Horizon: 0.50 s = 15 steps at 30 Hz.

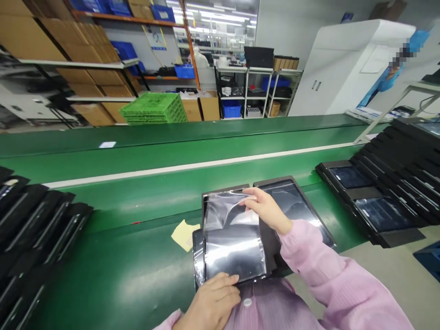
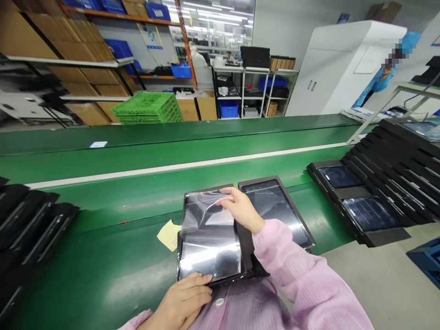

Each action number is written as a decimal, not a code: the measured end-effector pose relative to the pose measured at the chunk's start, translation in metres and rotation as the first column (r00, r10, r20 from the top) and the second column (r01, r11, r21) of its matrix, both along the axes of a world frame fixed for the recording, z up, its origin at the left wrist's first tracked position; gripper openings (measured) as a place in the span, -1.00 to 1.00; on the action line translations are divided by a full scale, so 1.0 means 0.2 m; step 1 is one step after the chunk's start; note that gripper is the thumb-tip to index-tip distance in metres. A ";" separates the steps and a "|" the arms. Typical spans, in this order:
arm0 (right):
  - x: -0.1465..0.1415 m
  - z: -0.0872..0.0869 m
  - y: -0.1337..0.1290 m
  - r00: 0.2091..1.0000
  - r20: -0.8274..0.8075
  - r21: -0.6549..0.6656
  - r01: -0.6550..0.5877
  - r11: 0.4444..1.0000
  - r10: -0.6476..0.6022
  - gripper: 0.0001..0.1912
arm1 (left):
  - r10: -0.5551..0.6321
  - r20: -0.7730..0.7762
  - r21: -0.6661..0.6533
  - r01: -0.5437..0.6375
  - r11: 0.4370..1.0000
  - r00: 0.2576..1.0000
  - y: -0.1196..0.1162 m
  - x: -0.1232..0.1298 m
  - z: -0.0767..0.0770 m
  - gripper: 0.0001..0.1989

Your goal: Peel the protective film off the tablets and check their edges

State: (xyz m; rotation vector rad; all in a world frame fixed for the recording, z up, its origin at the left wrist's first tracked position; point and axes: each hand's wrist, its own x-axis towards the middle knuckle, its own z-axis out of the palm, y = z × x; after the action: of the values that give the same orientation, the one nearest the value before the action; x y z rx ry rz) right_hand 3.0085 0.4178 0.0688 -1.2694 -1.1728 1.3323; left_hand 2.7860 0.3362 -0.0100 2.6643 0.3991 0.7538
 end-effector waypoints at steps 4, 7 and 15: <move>0.02 0.12 -0.15 0.986 0.085 0.357 -0.162 0.920 0.141 -0.47 | 0.004 -0.008 -0.002 -0.004 1.000 1.000 -0.01 -0.01 0.00 -0.76; 0.13 0.10 -0.20 0.955 0.235 0.359 0.088 0.929 -0.181 -0.24 | 0.060 -0.072 0.041 -0.057 0.998 0.996 -0.03 -0.01 0.00 -0.74; 0.43 -0.08 -0.50 0.842 0.129 0.086 0.517 0.852 -0.524 -0.29 | 0.315 -0.430 0.084 -0.310 0.947 0.846 0.19 0.25 0.07 -0.51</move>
State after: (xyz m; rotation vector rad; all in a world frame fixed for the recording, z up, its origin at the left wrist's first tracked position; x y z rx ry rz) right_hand 3.0951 0.3174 0.0531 -1.5356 -0.8572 0.8102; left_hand 2.8367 0.3743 0.0039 2.8015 0.9686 0.2176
